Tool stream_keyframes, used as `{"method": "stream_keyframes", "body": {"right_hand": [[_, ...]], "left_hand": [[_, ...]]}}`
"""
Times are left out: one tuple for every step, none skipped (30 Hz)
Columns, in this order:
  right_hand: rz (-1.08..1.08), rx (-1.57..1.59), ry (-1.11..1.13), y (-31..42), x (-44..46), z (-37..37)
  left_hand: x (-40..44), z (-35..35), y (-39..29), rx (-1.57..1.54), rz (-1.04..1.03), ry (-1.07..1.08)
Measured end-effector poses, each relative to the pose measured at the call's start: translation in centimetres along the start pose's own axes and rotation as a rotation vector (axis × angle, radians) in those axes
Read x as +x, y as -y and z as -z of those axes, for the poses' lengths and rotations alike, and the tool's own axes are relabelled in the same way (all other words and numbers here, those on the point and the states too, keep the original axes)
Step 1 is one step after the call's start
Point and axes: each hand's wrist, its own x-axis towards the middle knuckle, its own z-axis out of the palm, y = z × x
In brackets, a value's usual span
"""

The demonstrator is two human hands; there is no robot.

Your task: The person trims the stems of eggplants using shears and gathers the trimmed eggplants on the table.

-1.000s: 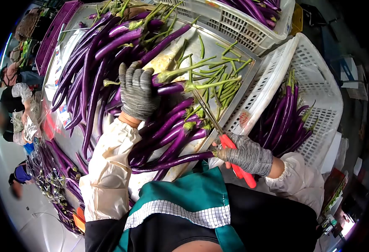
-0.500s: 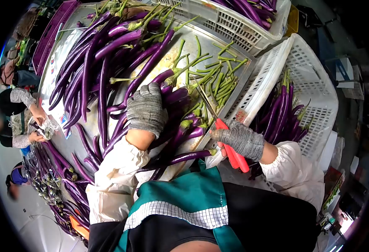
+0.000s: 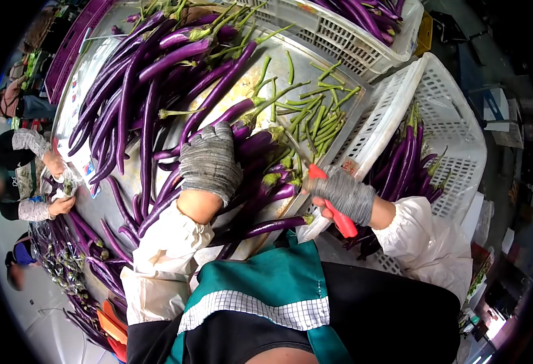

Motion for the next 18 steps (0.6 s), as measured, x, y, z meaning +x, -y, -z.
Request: {"method": "stream_keyframes", "body": {"right_hand": [[-0.087,0.131,0.043,0.0,0.2,0.1],[-0.084,0.126,0.044,0.3,0.0,0.0],[-0.06,0.083,0.021,0.7,-0.5,-0.3],[-0.039,0.043,-0.001,0.9,-0.8,-0.7],[0.001,0.003,0.03,0.4,-0.6,-0.6],[0.002,0.0,0.032,0.1,-0.6,-0.5],[0.018,-0.089,0.055,-0.1,-0.6,-0.4],[0.03,-0.175,0.076,-0.3,-0.6,-0.3],[0.128,-0.354,0.059,-0.2,-0.6,-0.3],[0.125,-0.351,0.053,-0.2,-0.6,-0.3],[0.232,-0.407,0.06,-0.2,-0.5,-0.4],[0.153,-0.413,0.057,0.7,-0.6,-0.6],[0.074,-0.419,0.054,1.5,-0.8,-0.8],[0.073,-0.416,0.052,1.5,-0.8,-0.7],[0.079,-0.391,0.031,1.5,-0.7,-0.7],[0.085,-0.366,0.011,1.5,-0.7,-0.8],[0.092,-0.322,0.009,1.7,-0.7,-0.9],[0.093,-0.323,0.01,1.8,-0.8,-1.0]], "left_hand": [[-0.1,0.0,0.2,0.005,0.018,0.013],[0.0,0.0,0.3,0.01,0.034,0.02],[0.1,-0.1,0.4,0.01,0.04,0.016],[0.1,-0.4,0.6,0.027,0.051,0.025],[0.1,-0.5,0.7,0.044,0.061,0.033],[0.1,-0.5,0.8,0.044,0.064,0.03],[0.0,-0.6,0.8,0.068,0.049,0.047],[0.0,-0.6,0.7,0.091,0.031,0.066],[-0.2,-0.6,0.5,0.088,0.028,0.068],[-0.4,-0.4,0.2,0.103,-0.021,0.058],[-0.6,-0.3,-0.1,0.119,-0.07,0.045],[-0.7,-0.4,-0.4,0.117,-0.077,0.045],[-0.8,-0.4,-0.6,0.108,-0.097,0.034],[-0.9,-0.5,-0.8,0.1,-0.114,0.024],[-1.0,-0.3,-0.9,0.079,-0.125,0.018],[-1.1,-0.4,-0.9,0.08,-0.125,0.019],[-1.1,-0.5,-0.9,0.088,-0.135,-0.008],[-1.2,-0.6,-0.9,0.095,-0.144,-0.036]]}}
